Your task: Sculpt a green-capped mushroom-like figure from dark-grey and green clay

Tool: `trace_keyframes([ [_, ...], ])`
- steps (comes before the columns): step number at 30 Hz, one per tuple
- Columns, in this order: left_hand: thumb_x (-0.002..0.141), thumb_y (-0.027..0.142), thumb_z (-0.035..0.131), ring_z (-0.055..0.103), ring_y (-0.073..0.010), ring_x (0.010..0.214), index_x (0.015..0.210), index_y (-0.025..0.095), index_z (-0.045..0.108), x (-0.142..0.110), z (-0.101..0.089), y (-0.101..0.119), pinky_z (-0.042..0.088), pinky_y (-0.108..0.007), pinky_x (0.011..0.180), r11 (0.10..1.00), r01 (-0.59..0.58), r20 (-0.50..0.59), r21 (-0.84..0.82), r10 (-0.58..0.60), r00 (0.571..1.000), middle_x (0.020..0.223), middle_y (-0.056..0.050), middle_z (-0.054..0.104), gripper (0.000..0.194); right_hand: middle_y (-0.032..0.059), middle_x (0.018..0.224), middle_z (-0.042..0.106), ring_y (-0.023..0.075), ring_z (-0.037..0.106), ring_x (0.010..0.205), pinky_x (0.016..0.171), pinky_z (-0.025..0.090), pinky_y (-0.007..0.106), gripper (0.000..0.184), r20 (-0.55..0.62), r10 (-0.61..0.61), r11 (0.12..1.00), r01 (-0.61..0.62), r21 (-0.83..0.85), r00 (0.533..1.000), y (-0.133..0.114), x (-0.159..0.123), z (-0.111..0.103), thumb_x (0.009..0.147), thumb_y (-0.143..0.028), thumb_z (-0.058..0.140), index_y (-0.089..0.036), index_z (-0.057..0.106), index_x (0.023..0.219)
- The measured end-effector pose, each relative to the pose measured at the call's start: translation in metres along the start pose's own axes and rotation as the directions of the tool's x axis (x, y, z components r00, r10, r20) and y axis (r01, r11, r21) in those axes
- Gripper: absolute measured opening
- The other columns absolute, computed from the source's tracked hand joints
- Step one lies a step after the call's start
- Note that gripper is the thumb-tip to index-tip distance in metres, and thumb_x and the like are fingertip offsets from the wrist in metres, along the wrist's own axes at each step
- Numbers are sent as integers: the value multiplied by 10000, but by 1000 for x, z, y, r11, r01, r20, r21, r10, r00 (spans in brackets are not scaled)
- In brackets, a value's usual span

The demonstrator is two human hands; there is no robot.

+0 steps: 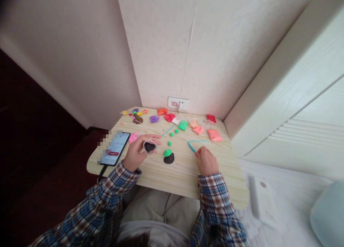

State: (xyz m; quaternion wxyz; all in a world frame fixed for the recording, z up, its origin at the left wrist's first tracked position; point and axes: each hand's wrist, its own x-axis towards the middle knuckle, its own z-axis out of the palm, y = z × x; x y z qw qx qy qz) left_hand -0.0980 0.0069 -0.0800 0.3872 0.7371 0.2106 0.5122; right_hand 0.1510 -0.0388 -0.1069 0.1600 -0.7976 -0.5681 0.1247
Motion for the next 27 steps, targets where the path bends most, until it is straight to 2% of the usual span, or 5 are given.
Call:
trace_keyframes([
  [2, 803, 204, 639, 611, -213, 1043, 899, 184, 573, 1, 2, 2, 501, -348, 834, 1000, -19, -28, -13, 18, 999, 968, -73, 693, 118, -1, 693, 633, 129, 574, 604, 598, 404, 246, 58, -1, -94, 990, 94, 109, 996, -14, -11, -16, 865, -200, 452, -196, 510, 856],
  [5, 807, 200, 634, 609, -218, 1057, 903, 185, 571, 2, 3, 3, 502, -365, 850, 999, -42, -65, -2, 42, 997, 942, -66, 703, 116, -31, 616, 559, 114, 520, 544, 535, 385, 223, 93, -205, -329, 834, 385, 395, 922, -45, -37, -46, 882, -272, 447, -203, 500, 846],
  [9, 878, 177, 520, 539, -230, 1169, 1004, 187, 555, 2, 4, 5, 431, -436, 965, 997, -67, -73, 40, 70, 995, 1061, -94, 668, 131, -40, 586, 528, 86, 477, 492, 458, 340, 191, 183, -195, -501, 731, 533, 426, 843, -85, -68, -74, 893, -266, 453, -206, 488, 723],
  [19, 919, 243, 460, 501, -242, 1205, 1141, 180, 555, 0, 3, 10, 393, -446, 1013, 966, -183, -8, 180, 188, 982, 1151, -124, 628, 250, 11, 657, 641, 135, 599, 571, 539, 347, 236, 213, -356, -467, 839, 533, 111, 810, -105, -72, -53, 909, -231, 422, -194, 576, 766],
  [27, 869, 222, 552, 626, -203, 1002, 1049, 166, 644, -8, 3, 12, 496, -340, 885, 990, -57, -3, 127, 58, 998, 1050, -102, 684, 210, 14, 658, 651, 148, 583, 574, 553, 350, 240, 220, -132, -495, 810, 511, 289, 859, -100, -67, -52, 887, -223, 423, -212, 599, 756],
])
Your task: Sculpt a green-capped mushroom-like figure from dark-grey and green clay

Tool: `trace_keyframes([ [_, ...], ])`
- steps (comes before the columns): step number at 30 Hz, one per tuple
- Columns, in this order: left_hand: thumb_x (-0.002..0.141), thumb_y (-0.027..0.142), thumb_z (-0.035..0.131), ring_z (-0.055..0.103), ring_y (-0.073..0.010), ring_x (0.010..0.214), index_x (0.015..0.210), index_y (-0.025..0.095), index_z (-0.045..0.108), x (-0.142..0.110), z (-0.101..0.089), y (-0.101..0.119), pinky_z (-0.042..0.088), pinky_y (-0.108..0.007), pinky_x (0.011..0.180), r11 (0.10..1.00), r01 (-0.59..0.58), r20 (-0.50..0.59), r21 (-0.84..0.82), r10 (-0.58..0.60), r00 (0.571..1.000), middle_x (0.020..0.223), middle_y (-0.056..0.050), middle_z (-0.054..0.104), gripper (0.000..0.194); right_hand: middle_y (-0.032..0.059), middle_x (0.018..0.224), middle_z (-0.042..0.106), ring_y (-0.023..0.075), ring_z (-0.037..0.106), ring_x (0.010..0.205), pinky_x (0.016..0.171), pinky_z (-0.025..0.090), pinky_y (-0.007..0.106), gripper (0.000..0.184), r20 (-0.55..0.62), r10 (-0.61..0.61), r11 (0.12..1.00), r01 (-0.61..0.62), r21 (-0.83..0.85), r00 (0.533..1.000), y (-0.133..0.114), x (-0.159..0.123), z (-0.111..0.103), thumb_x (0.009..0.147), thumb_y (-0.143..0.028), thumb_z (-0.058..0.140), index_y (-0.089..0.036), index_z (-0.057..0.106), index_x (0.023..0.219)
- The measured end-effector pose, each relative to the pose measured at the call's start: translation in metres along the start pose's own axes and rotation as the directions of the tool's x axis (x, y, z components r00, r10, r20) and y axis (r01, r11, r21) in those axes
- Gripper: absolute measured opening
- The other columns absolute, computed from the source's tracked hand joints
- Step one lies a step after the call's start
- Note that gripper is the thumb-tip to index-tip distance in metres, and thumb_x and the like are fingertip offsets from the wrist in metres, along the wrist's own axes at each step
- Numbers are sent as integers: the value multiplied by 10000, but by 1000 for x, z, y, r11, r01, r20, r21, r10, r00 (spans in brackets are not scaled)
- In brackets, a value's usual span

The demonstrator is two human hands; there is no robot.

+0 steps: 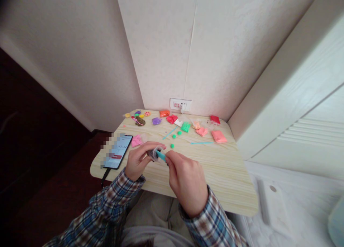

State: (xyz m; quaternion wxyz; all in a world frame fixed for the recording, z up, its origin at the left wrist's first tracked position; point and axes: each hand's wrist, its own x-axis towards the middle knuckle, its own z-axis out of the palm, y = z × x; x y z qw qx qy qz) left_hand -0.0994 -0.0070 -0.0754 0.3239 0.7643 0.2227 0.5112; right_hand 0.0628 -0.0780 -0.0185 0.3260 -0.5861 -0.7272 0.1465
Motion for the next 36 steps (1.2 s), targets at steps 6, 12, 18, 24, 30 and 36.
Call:
trace_keyframes([
  [6, 814, 268, 629, 676, -182, 814, 936, 152, 700, 1, -5, 5, 538, -267, 698, 988, 125, 124, -95, -113, 986, 911, -98, 724, 182, -5, 617, 601, 128, 518, 573, 570, 355, 238, 226, 235, -47, 973, -9, 232, 971, 9, 9, -5, 866, -238, 435, -199, 594, 711],
  [12, 858, 291, 570, 689, -170, 793, 895, 161, 724, 3, -5, 5, 548, -269, 735, 994, 20, 159, -104, -3, 987, 848, -93, 739, 205, -61, 506, 375, 79, 307, 470, 459, 236, 220, 299, 489, -57, 769, -275, 577, 870, 24, 11, 4, 832, -424, 505, -179, 530, 663],
  [18, 899, 264, 498, 679, -188, 909, 1035, 164, 698, 7, -1, 6, 539, -304, 818, 997, -58, 163, -54, 66, 984, 968, -114, 727, 261, -99, 460, 306, 36, 163, 398, 404, 87, 222, 354, 605, -75, 331, -553, 765, 792, 49, 4, 26, 764, -495, 611, -153, 547, 700],
  [24, 929, 236, 421, 663, -183, 971, 1156, 208, 641, 6, 1, 12, 527, -291, 842, 1000, 10, 151, -18, -7, 989, 1065, -80, 702, 317, -109, 437, 300, 28, 156, 381, 397, 84, 219, 338, 577, -123, 99, -569, 817, 807, 47, 0, 39, 730, -464, 675, -162, 527, 694],
  [30, 931, 255, 415, 673, -191, 932, 1170, 206, 631, 7, 1, 17, 530, -303, 839, 1000, 19, 83, 1, -19, 996, 1109, -72, 688, 326, -118, 422, 247, 44, 134, 381, 382, 120, 211, 357, 513, -107, -24, -518, 855, 852, 36, -2, 43, 714, -462, 684, -201, 448, 652],
  [36, 907, 229, 451, 614, -217, 1060, 1174, 175, 609, 5, -7, -2, 480, -352, 930, 984, 174, -6, 27, -174, 985, 1158, -96, 654, 315, -106, 452, 211, 71, 114, 410, 386, 126, 227, 318, 322, 97, 143, -334, 932, 942, 47, 1, 20, 767, -463, 611, -219, 429, 673],
])
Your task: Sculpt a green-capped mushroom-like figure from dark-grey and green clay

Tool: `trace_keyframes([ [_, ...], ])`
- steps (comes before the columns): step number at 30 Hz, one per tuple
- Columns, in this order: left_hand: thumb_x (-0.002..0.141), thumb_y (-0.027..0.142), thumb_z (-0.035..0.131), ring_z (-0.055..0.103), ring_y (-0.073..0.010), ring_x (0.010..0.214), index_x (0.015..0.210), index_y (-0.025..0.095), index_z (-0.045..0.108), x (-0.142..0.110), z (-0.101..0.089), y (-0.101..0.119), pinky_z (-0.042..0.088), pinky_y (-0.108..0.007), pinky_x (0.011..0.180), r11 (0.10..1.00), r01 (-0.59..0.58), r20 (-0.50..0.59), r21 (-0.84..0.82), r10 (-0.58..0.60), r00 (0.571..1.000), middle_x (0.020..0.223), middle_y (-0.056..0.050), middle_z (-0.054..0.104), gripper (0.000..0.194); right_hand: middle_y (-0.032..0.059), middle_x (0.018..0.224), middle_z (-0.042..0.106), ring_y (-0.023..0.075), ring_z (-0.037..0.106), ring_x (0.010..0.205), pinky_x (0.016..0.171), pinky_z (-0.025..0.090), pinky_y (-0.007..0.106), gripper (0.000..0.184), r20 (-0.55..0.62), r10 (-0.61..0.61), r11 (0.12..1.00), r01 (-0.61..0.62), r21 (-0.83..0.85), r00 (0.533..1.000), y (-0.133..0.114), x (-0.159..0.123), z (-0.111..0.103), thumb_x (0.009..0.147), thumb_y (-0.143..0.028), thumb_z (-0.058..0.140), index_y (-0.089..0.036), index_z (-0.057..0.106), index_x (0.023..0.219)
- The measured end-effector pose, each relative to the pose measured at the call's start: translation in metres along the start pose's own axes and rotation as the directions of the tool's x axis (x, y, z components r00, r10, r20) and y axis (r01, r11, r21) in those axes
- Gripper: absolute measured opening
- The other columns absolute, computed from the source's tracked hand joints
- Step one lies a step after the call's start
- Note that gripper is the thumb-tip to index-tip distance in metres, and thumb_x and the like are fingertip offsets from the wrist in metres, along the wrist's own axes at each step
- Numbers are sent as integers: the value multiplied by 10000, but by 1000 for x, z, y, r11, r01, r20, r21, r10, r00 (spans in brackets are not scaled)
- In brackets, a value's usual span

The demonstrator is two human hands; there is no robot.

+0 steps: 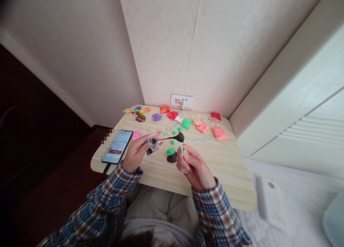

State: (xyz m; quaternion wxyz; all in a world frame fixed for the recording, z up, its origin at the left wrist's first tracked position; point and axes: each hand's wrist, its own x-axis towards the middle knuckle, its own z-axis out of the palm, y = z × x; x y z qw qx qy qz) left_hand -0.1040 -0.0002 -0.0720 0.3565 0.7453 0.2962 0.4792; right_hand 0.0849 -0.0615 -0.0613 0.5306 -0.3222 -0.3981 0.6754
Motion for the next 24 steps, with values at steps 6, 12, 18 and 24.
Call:
trace_keyframes([
  [6, 811, 92, 469, 552, -216, 1060, 1212, 140, 543, 4, -9, -41, 428, -395, 965, 910, 70, 5, 409, -79, 997, 1118, -109, 616, 411, -86, 486, 210, 94, 112, 422, 397, 129, 253, 247, -208, -214, 957, 162, -239, 954, -24, -10, -27, 830, -429, 515, -238, 432, 696],
  [12, 736, -2, 405, 504, -233, 1062, 1239, 126, 503, 5, -1, -73, 404, -417, 955, 741, 102, 6, 664, -142, 990, 1102, -116, 579, 528, -80, 514, 227, 93, 133, 423, 410, 128, 263, 231, -320, -338, 897, 201, -393, 885, -37, -18, -47, 818, -449, 515, -245, 452, 728],
  [18, 693, -18, 410, 426, -279, 1176, 1267, 158, 479, 10, 8, -60, 343, -476, 967, 712, 80, -12, 697, -101, 995, 1219, -127, 527, 604, -47, 579, 368, 92, 291, 458, 445, 206, 260, 234, -416, -378, 823, 94, -560, 827, -33, -23, -69, 809, -446, 526, -226, 513, 729],
  [24, 715, 21, 487, 572, -163, 786, 1046, 153, 542, -20, 19, -37, 477, -337, 793, 870, 212, -164, 446, -154, 974, 874, -43, 622, 360, -10, 604, 559, 161, 523, 586, 586, 358, 290, 171, -373, -184, 197, -337, -921, 909, 6, -15, -70, 814, -339, 482, -196, 567, 855],
])
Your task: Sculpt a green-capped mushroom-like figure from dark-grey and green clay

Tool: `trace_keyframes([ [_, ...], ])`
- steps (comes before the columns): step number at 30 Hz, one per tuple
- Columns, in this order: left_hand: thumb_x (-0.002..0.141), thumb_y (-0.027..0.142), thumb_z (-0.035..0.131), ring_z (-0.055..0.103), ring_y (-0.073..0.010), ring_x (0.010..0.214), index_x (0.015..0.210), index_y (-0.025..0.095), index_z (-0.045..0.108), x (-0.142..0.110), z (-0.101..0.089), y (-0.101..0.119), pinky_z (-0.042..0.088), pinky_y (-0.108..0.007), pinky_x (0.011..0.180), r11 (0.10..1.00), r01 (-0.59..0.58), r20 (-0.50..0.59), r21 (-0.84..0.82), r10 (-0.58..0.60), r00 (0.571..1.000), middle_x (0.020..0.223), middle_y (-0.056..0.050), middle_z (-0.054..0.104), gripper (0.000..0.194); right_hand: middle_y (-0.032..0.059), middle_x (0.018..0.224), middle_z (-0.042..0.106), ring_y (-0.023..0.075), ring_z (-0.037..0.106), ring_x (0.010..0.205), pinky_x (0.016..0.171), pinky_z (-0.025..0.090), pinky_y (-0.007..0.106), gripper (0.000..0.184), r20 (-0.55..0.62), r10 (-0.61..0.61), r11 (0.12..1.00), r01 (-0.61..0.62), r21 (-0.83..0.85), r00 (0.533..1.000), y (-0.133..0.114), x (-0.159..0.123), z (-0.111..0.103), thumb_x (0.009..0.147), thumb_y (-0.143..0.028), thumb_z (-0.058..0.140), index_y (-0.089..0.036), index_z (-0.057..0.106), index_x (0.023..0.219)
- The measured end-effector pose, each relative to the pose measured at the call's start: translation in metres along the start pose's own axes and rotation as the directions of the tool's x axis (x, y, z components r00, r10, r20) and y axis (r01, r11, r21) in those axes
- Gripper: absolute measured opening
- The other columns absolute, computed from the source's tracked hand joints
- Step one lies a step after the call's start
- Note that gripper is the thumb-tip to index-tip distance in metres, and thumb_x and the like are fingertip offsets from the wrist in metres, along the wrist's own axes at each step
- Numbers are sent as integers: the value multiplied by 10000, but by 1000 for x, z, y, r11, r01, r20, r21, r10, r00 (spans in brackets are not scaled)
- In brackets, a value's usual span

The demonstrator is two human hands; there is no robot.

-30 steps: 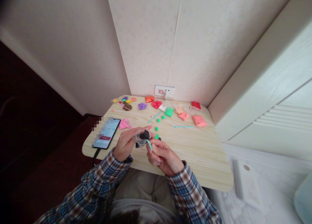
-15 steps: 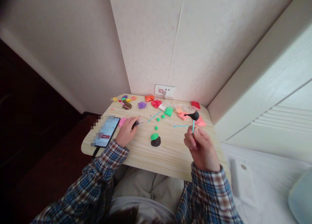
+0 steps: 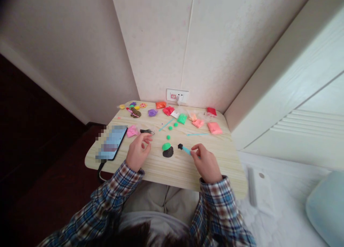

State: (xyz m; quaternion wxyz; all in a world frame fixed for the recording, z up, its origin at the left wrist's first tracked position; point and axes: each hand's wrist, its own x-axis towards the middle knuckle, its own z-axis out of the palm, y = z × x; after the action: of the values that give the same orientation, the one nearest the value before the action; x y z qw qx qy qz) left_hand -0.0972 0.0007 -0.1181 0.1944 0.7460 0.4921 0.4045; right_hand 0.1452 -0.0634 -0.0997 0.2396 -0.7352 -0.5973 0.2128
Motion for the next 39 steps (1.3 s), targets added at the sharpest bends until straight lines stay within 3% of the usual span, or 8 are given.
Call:
trace_keyframes([
  [3, 732, 104, 591, 558, -145, 673, 795, 173, 562, -21, 4, 4, 478, -302, 697, 994, 106, 81, -39, -103, 991, 717, 0, 592, 97, 42, 743, 626, 215, 572, 759, 721, 360, 351, 145, -70, 6, 984, -18, -175, 998, -5, 0, 22, 819, -263, 469, -183, 551, 906],
  [8, 685, 99, 673, 543, -158, 692, 679, 165, 566, -26, 14, 10, 452, -314, 714, 981, 191, 131, -42, -184, 974, 687, 1, 580, 127, 122, 1132, 554, 293, 464, 1065, 875, 268, 454, 223, -265, -80, 967, 10, -253, 961, -15, -5, 37, 814, -254, 517, -191, 568, 1022],
  [12, 695, 89, 662, 541, -145, 688, 702, 163, 579, -22, 18, 11, 453, -296, 715, 977, 199, 121, -84, -188, 975, 697, 5, 585, 112, 78, 1154, 543, 264, 471, 1065, 860, 284, 424, 134, -265, -180, 981, 152, -122, 947, -30, -8, 56, 816, -283, 557, -233, 634, 915],
  [18, 709, 82, 637, 559, -133, 679, 705, 160, 601, -23, 14, 8, 464, -272, 701, 958, 232, 133, -168, -211, 968, 714, -2, 612, 86, 79, 1159, 552, 282, 454, 1079, 899, 227, 473, 101, -312, -45, 988, 88, 125, 949, -46, 2, 86, 760, -301, 621, -219, 648, 813],
  [26, 747, 183, 631, 615, -158, 766, 870, 134, 617, -20, 15, 9, 492, -295, 701, 872, 352, 200, -341, -299, 933, 909, -83, 666, 133, 84, 1044, 603, 256, 503, 1038, 908, 321, 443, 194, -304, -45, 882, 181, 436, 952, -44, 11, 73, 736, -395, 619, -205, 650, 767],
  [29, 790, 264, 608, 653, -173, 843, 987, 131, 591, -17, 8, 22, 520, -299, 720, 770, 415, 297, -485, -301, 906, 992, -107, 670, 239, 73, 1060, 619, 224, 547, 1011, 842, 409, 380, 268, -260, -92, 816, 223, 533, 961, -51, 7, 59, 762, -436, 592, -210, 655, 893],
  [33, 717, 328, 718, 641, -184, 918, 1019, 155, 613, -11, -11, 57, 517, -321, 800, 322, 537, 485, -779, -232, 843, 1038, -85, 656, 364, 39, 1023, 638, 184, 572, 941, 791, 443, 324, 237, -133, -157, 546, 198, 814, 979, -71, -4, 38, 777, -377, 622, -229, 657, 959],
  [39, 636, 339, 788, 644, -190, 865, 959, 130, 624, -4, -40, 98, 518, -312, 758, 129, 562, 549, -817, -122, 827, 931, -72, 669, 418, 19, 1093, 617, 170, 567, 928, 811, 452, 313, 221, -69, -172, 291, 118, 949, 983, -94, -22, 11, 735, -325, 694, -264, 680, 947],
])
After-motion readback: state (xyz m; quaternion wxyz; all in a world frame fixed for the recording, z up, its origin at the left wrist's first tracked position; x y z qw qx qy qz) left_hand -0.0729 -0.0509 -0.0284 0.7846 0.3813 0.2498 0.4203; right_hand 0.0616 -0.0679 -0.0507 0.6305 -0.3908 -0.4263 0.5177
